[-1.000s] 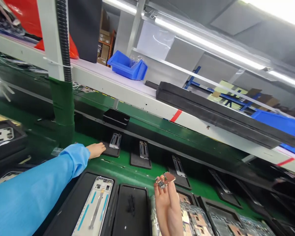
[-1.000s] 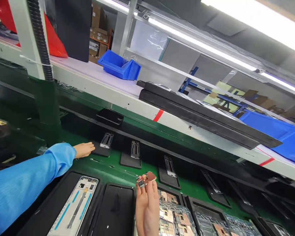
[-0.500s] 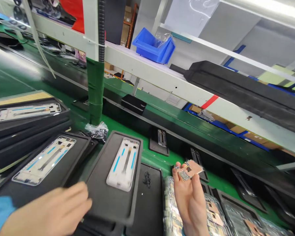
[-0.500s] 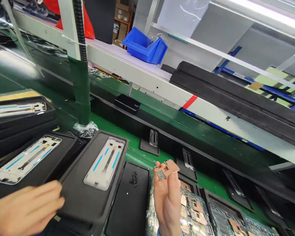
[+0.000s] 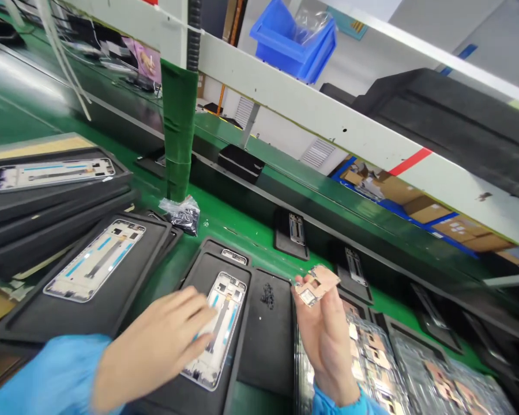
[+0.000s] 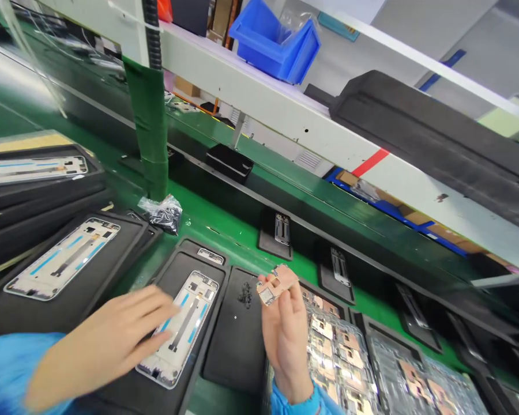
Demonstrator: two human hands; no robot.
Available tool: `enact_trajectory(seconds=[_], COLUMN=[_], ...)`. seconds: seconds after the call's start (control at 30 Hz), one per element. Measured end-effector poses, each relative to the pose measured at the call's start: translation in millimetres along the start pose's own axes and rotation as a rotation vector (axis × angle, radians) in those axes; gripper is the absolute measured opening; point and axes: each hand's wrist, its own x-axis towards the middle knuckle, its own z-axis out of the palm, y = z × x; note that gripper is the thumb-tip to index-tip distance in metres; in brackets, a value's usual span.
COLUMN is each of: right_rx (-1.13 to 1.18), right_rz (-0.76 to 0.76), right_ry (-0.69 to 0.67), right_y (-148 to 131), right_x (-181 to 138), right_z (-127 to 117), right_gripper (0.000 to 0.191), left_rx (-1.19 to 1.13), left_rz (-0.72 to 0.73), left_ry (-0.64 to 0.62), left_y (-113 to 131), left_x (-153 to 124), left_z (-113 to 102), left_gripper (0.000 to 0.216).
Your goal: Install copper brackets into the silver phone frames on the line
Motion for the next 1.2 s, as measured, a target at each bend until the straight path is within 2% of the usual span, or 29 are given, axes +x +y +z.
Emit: enact_trajectory(seconds=[0.07, 0.13, 0.2, 0.27, 0.33, 0.4, 0.5, 0.6, 0.87, 1.2], right_rx=[-0.019, -0.022, -0.042, -0.121, -0.315, -0.606, -0.988, -1.180, -1.309, -1.300], right_rz=[0.024, 0.040, 0.041, -0.005, -0.119, -0.304, -0.591, -0.726, -0.662, -0.676], right_ry=[-0.033, -0.075, -0.115, -0.156, -0.220, -0.352, -0.591, -0.703, -0.835, -0.853], right_y=[5.4, 10.4, 14.8, 18.5, 22.2, 26.7, 36.7, 47.9, 52.0, 51.0], right_x=[-3.3, -5.2, -5.7, -5.1, -4.2, -3.8, -4.6, -5.2, 1.3, 0.6], right_z=[5.9, 11.4, 15.4, 18.5, 22.1, 27.1, 36.2, 43.5, 50.0, 51.3], right_gripper=[0.047, 0.042, 0.037, 0.035, 0.029, 0.021, 0.026, 0.029, 0.026, 0.024], left_rx=[0.041, 0.057, 0.051, 0.031, -0.015, -0.070, -0.097, -0.067, -0.064, -0.077], left_rz=[-0.022, -0.031, -0.030, -0.002, 0.075, 0.172, 0.262, 0.297, 0.261, 0.230], left_ry=[-0.069, -0.093, -0.095, -0.088, -0.050, 0.013, 0.099, 0.109, 0.111, 0.130], left_y=[0.3, 0.1, -0.7, -1.5, -1.5, -0.2, 3.1, 5.9, 3.6, 3.2], left_x=[28.5, 42.4, 43.6, 36.1, 24.1, 10.7, -5.6, -11.6, -5.5, -7.8], left_z=[11.0, 26.0, 35.6, 36.2, 29.8, 21.5, 13.9, 14.6, 16.8, 13.7], left_gripper=[0.029, 0.035, 0.034, 0.033, 0.036, 0.038, 0.034, 0.029, 0.026, 0.038])
